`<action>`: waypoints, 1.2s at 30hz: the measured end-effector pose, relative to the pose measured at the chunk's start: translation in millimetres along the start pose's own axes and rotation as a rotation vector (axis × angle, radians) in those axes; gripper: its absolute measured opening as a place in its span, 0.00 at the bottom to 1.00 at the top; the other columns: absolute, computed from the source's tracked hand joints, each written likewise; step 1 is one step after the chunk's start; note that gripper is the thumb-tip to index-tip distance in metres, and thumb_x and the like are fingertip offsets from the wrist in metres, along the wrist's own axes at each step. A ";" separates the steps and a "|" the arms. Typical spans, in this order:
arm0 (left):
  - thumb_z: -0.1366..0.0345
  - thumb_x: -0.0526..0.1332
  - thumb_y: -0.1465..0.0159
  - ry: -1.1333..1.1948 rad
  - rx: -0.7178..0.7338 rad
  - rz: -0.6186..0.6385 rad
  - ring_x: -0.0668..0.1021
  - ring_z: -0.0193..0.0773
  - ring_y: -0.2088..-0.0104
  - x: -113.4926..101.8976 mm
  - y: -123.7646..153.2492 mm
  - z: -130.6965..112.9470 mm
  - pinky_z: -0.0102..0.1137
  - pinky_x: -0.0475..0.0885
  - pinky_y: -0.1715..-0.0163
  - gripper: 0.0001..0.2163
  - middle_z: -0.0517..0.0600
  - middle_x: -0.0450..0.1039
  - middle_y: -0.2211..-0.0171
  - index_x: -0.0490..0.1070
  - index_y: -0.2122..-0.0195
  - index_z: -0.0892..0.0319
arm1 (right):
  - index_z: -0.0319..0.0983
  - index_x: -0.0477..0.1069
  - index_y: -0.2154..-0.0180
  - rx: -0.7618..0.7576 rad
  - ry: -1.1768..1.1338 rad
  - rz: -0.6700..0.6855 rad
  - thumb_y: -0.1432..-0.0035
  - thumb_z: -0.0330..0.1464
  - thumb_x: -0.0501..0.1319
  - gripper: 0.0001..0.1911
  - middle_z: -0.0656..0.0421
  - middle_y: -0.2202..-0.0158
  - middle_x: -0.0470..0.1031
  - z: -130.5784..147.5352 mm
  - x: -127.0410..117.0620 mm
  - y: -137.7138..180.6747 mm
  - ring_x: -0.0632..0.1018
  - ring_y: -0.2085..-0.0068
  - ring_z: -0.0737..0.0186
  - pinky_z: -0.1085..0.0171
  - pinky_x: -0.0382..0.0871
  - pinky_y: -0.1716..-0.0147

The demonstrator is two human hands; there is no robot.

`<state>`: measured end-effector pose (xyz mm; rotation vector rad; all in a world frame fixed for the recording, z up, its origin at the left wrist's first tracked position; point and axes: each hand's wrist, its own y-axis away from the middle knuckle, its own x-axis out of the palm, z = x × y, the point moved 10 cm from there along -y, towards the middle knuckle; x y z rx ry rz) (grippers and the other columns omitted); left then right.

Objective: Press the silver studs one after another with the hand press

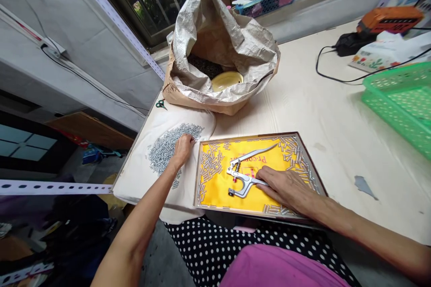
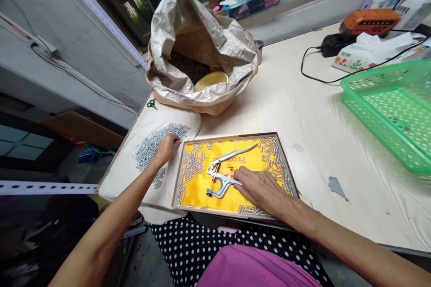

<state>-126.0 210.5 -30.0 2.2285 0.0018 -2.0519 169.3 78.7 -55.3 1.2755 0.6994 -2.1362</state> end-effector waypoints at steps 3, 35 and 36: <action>0.72 0.57 0.35 0.030 0.025 0.004 0.74 0.37 0.66 -0.9 0.6 0.3 0.30 0.68 0.64 0.08 0.54 0.75 0.64 0.76 0.68 0.65 | 0.41 0.65 0.60 -0.012 -0.026 -0.005 0.28 0.36 0.51 0.08 0.58 0.63 0.75 0.6 0.9 0.1 0.78 0.68 0.61 0.64 0.59 0.74; 0.49 0.68 0.50 0.962 -0.303 0.283 0.76 0.37 0.71 61.3 157.3 -80.6 0.28 0.67 0.73 0.18 0.52 0.79 0.70 0.78 0.71 0.61 | 0.39 0.68 0.57 -0.218 0.193 0.002 0.33 0.22 0.50 0.11 0.57 0.64 0.76 31.2 -8.8 0.3 0.72 0.71 0.64 0.61 0.53 0.75; 0.49 0.68 0.50 0.955 -0.301 0.283 0.76 0.37 0.71 61.6 156.9 -80.0 0.28 0.67 0.73 0.18 0.52 0.79 0.70 0.78 0.71 0.61 | 0.39 0.68 0.57 -0.218 0.200 -0.003 0.33 0.22 0.50 0.11 0.57 0.64 0.76 31.4 -9.2 0.3 0.72 0.71 0.64 0.61 0.53 0.75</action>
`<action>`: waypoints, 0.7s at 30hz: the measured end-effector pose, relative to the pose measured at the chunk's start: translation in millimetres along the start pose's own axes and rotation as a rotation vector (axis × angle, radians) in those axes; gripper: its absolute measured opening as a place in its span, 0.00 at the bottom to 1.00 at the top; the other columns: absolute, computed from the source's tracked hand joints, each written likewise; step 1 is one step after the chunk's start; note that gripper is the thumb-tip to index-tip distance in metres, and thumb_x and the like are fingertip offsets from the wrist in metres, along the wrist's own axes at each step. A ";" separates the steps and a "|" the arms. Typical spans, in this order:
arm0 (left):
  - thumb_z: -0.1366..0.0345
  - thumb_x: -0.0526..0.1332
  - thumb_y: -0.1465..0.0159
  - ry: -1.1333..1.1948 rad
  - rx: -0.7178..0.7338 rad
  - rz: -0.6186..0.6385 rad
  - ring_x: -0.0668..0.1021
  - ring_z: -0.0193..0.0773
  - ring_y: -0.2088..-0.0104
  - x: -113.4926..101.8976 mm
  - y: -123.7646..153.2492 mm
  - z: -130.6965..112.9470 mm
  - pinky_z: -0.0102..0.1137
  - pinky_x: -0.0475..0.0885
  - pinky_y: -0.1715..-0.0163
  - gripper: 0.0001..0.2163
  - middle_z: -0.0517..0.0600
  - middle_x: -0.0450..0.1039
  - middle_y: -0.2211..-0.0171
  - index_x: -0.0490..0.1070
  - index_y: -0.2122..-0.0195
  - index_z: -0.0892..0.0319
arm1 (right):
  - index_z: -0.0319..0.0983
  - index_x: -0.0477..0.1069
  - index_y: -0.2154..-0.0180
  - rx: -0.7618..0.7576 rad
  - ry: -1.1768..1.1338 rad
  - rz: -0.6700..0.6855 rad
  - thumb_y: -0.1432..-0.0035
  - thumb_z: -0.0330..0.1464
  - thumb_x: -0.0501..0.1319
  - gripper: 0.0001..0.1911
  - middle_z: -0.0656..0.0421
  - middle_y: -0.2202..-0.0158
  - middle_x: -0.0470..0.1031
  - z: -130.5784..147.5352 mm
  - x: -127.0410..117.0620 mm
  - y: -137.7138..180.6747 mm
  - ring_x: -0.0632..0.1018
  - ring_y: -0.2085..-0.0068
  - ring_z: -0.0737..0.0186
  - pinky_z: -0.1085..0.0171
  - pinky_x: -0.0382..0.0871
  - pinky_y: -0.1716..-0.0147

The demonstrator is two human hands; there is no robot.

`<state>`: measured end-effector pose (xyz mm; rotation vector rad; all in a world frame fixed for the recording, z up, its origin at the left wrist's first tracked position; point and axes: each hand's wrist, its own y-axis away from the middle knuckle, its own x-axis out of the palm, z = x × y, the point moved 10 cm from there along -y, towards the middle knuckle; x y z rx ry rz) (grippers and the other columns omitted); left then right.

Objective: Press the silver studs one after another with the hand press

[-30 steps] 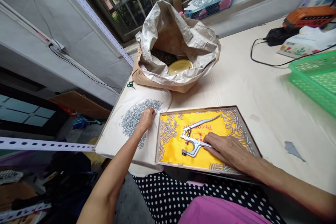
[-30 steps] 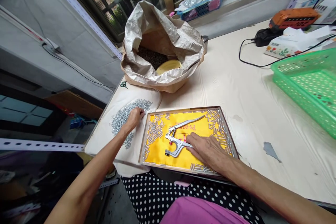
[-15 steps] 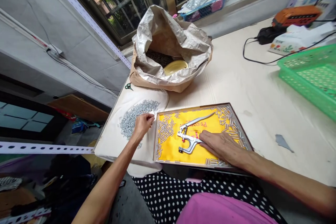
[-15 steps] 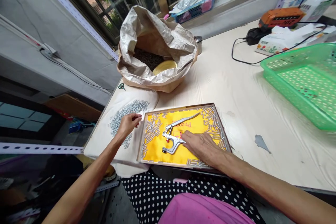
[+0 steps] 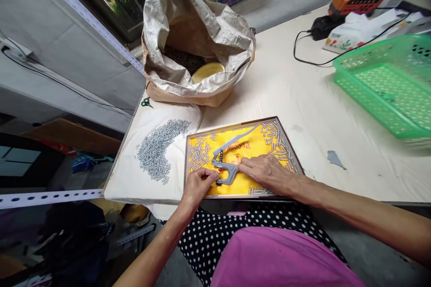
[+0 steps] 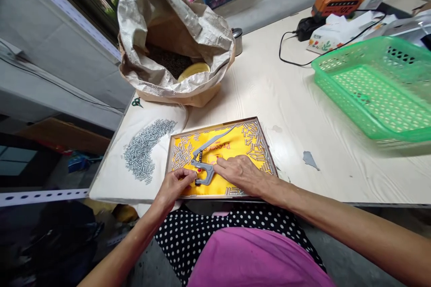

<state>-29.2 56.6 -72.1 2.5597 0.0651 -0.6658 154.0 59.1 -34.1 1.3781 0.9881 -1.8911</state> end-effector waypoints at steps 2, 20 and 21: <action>0.49 0.68 0.51 -0.006 -0.005 -0.001 0.75 0.36 0.72 -0.6 -0.4 -0.6 0.28 0.66 0.73 0.18 0.52 0.79 0.72 0.78 0.72 0.61 | 0.39 0.68 0.57 0.004 0.014 -0.007 0.34 0.22 0.50 0.12 0.57 0.64 0.75 -0.2 -0.2 0.0 0.72 0.71 0.64 0.61 0.52 0.75; 0.59 0.67 0.49 -0.144 -0.126 0.149 0.67 0.31 0.82 14.5 -6.3 -7.0 0.27 0.60 0.78 0.10 0.45 0.68 0.84 0.73 0.80 0.60 | 0.39 0.66 0.57 0.044 -0.034 0.045 0.34 0.22 0.51 0.10 0.55 0.64 0.76 -5.2 9.2 -1.7 0.70 0.71 0.64 0.61 0.48 0.75; 0.60 0.67 0.49 -0.161 -0.125 0.154 0.68 0.31 0.81 14.3 -6.9 -6.3 0.27 0.61 0.78 0.10 0.45 0.68 0.84 0.74 0.80 0.61 | 0.39 0.67 0.57 0.046 -0.033 0.054 0.34 0.22 0.51 0.10 0.55 0.64 0.76 -5.4 10.7 -1.6 0.70 0.71 0.64 0.61 0.49 0.75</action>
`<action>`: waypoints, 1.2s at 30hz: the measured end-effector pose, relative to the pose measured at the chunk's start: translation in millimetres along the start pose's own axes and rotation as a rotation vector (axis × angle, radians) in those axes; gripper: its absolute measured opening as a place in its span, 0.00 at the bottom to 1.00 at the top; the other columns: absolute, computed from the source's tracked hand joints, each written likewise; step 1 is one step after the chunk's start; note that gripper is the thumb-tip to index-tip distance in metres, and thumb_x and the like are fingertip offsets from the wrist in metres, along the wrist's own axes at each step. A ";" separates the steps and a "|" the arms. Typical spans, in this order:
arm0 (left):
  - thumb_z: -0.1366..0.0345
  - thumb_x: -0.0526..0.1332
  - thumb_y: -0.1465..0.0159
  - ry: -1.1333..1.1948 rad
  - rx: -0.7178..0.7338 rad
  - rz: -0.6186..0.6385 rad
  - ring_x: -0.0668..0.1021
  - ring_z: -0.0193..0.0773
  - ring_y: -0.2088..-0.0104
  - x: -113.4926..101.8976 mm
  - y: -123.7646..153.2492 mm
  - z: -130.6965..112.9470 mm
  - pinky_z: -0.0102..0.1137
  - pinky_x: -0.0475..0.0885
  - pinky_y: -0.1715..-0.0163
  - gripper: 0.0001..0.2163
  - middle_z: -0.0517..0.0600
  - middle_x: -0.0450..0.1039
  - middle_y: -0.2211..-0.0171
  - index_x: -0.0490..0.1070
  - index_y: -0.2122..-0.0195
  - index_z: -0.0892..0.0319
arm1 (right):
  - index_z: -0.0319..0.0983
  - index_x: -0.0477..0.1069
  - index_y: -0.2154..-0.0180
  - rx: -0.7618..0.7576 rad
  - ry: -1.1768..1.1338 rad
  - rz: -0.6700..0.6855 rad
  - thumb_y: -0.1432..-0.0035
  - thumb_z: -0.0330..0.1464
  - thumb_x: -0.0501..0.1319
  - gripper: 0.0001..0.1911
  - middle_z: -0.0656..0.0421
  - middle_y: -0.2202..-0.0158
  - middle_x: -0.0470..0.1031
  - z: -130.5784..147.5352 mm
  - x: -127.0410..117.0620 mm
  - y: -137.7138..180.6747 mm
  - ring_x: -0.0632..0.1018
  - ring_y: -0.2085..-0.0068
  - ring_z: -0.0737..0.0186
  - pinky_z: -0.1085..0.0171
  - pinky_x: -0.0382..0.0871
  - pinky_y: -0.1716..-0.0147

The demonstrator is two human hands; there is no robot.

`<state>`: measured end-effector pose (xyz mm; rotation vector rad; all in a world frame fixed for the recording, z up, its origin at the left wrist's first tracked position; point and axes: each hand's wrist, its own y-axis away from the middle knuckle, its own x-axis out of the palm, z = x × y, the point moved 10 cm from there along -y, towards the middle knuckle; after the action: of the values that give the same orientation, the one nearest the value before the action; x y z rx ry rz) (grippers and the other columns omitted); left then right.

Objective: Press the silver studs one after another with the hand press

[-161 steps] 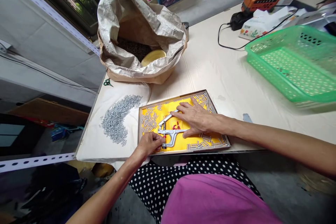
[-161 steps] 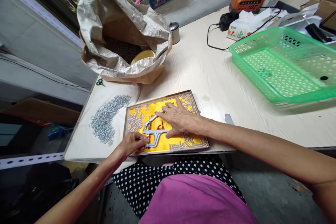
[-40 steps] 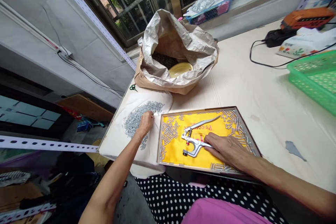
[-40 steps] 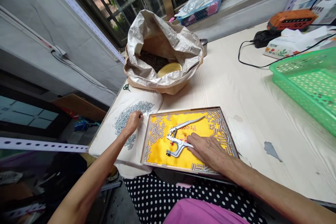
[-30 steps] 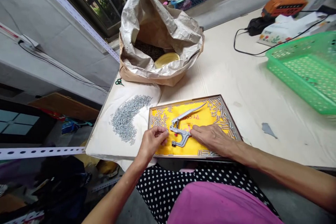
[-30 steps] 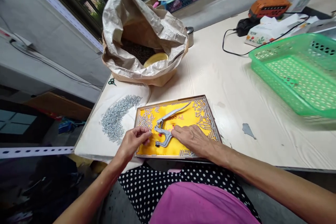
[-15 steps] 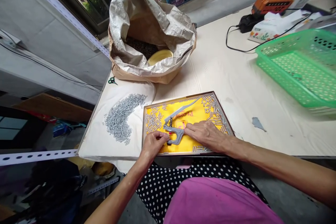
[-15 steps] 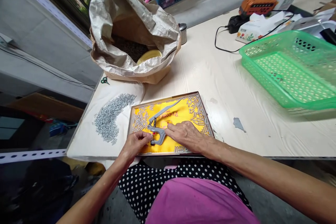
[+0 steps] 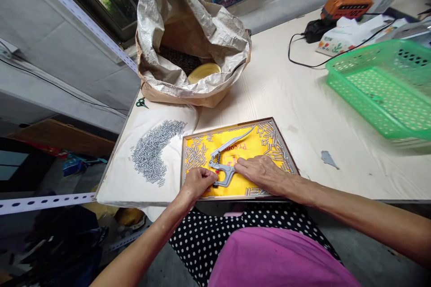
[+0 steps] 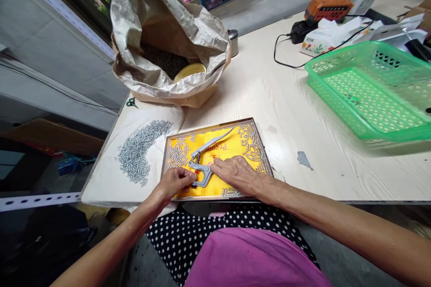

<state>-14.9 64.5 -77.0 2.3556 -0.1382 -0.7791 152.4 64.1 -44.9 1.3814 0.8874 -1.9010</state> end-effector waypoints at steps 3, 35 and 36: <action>0.60 0.67 0.50 -0.011 -0.018 0.004 0.68 0.32 0.82 -1.0 -0.8 3.8 0.28 0.62 0.77 0.09 0.45 0.69 0.84 0.75 0.78 0.61 | 0.39 0.68 0.56 0.008 -0.007 0.026 0.34 0.23 0.52 0.10 0.55 0.63 0.76 -0.2 2.8 0.3 0.71 0.69 0.62 0.62 0.53 0.73; 0.58 0.67 0.51 0.015 -0.090 -0.011 0.65 0.30 0.82 1.1 6.1 10.1 0.26 0.58 0.79 0.12 0.43 0.66 0.86 0.71 0.81 0.61 | 0.32 0.65 0.41 0.218 0.098 0.096 0.54 0.53 0.70 0.45 0.45 0.51 0.74 -41.2 -21.9 -20.7 0.71 0.52 0.42 0.48 0.64 0.53; 0.57 0.68 0.51 0.022 -0.096 -0.009 0.66 0.30 0.82 1.3 6.1 10.9 0.26 0.59 0.78 0.12 0.43 0.66 0.85 0.70 0.81 0.60 | 0.32 0.66 0.43 0.242 0.109 0.106 0.55 0.53 0.71 0.45 0.45 0.51 0.74 -42.3 -21.5 -20.7 0.71 0.53 0.43 0.49 0.65 0.54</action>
<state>-19.4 53.4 -80.7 2.2750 -0.0788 -0.7480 164.6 112.3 -30.6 1.6542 0.6353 -1.9140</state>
